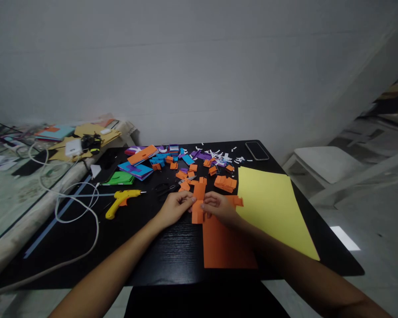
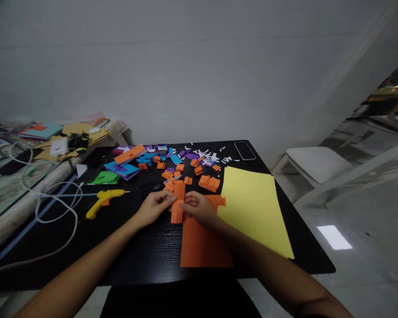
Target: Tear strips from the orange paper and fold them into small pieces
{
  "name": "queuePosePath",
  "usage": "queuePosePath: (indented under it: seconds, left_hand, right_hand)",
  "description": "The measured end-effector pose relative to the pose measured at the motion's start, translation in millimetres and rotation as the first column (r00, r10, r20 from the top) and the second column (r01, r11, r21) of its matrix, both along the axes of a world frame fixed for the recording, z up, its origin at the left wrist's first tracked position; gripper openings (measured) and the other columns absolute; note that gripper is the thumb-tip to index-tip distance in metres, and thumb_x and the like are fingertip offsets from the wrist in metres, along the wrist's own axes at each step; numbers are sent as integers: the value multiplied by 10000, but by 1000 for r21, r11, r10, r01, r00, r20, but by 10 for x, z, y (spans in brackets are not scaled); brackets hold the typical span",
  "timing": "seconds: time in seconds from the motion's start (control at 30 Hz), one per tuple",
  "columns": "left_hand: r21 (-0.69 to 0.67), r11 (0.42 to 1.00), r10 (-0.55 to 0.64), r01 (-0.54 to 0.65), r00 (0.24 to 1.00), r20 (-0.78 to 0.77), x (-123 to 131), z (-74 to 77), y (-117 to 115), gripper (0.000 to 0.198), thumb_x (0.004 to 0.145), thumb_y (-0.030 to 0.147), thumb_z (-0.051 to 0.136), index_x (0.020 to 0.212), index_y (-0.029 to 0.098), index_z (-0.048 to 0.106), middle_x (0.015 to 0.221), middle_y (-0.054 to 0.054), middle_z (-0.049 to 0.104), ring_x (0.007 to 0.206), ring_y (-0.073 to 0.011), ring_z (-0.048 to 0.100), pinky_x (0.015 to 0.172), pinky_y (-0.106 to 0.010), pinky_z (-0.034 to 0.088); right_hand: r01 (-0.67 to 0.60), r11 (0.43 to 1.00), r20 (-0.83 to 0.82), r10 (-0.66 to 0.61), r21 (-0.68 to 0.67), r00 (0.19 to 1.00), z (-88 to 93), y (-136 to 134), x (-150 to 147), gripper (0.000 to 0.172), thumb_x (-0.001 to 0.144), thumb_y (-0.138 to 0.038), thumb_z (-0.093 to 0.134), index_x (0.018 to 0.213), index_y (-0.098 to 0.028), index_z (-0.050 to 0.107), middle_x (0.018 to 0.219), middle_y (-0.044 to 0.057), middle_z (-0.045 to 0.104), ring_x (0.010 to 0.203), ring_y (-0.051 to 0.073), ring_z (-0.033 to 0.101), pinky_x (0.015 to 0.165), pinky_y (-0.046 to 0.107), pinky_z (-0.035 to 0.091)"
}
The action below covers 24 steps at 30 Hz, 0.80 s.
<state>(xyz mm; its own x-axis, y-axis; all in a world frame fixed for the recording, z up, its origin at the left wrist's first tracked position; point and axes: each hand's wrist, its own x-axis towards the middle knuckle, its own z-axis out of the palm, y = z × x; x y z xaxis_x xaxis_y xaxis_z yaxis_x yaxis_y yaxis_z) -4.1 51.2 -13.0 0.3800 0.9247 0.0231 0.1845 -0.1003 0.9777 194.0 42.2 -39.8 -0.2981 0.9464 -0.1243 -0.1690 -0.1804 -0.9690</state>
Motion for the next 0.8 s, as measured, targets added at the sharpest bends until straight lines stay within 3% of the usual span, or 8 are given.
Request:
queuePosePath:
  seconds: [0.2, 0.4, 0.47, 0.53, 0.63, 0.73, 0.8]
  left_hand:
    - [-47, 999, -24, 27, 998, 59, 12, -12, 1, 341, 828, 473, 735, 807, 147, 639, 671, -4, 667, 609, -135, 641, 613, -242, 509]
    - [22, 1000, -6, 6, 1000, 19, -16, -59, 19, 310, 876, 445, 689, 804, 148, 631, 667, 12, 637, 599, -119, 596, 600, -225, 457]
    - [84, 996, 19, -18, 1000, -13, -24, -59, 26, 302, 888, 429, 678, 785, 147, 641, 663, 15, 618, 611, -118, 570, 605, -225, 432]
    - [174, 984, 41, -30, 997, -60, -28, -40, 31, 284, 887, 401, 685, 763, 145, 672, 690, 1, 623, 655, -129, 562, 631, -237, 423]
    - [279, 959, 67, -40, 994, -90, -26, 5, 32, 233, 876, 352, 702, 762, 149, 722, 793, -36, 666, 740, -155, 581, 686, -260, 431]
    - [315, 944, 123, -95, 990, -71, -24, 34, 32, 237, 868, 350, 706, 737, 153, 724, 766, -31, 647, 721, -151, 563, 670, -261, 420]
    - [301, 943, 168, -144, 984, -55, -24, 40, 34, 257, 859, 369, 709, 721, 152, 709, 704, -11, 615, 670, -137, 534, 636, -251, 405]
  right_hand:
    - [81, 996, -11, -81, 21, 997, 19, 4, 5, 402, 634, -398, 867, 866, -184, 619, 733, -25, 647, 508, 98, 586, 482, 245, 495]
    - [34, 999, -11, -34, 13, 999, -9, -5, 7, 450, 639, -413, 875, 933, -191, 618, 803, -11, 660, 560, 116, 613, 512, 267, 523]
    - [4, 999, -31, -3, 34, 1000, -17, -13, -2, 485, 629, -407, 888, 979, -199, 626, 873, 13, 685, 655, 143, 653, 577, 287, 559]
    - [-46, 996, -58, 51, 83, 997, -16, -27, -11, 500, 648, -378, 890, 1045, -208, 637, 1006, 49, 709, 833, 180, 699, 748, 335, 594]
    - [-113, 985, -103, 128, 133, 986, -7, -50, -15, 562, 665, -326, 893, 1148, -233, 621, 1189, 73, 693, 1066, 217, 688, 958, 389, 554]
    - [-135, 980, -113, 152, 145, 982, -5, -62, -10, 600, 660, -309, 899, 1179, -244, 605, 1204, 67, 689, 1074, 215, 688, 968, 388, 549]
    - [-123, 981, -59, 133, 152, 989, -11, -64, -4, 514, 708, -351, 865, 1145, -226, 624, 1125, 64, 710, 992, 206, 705, 919, 383, 565]
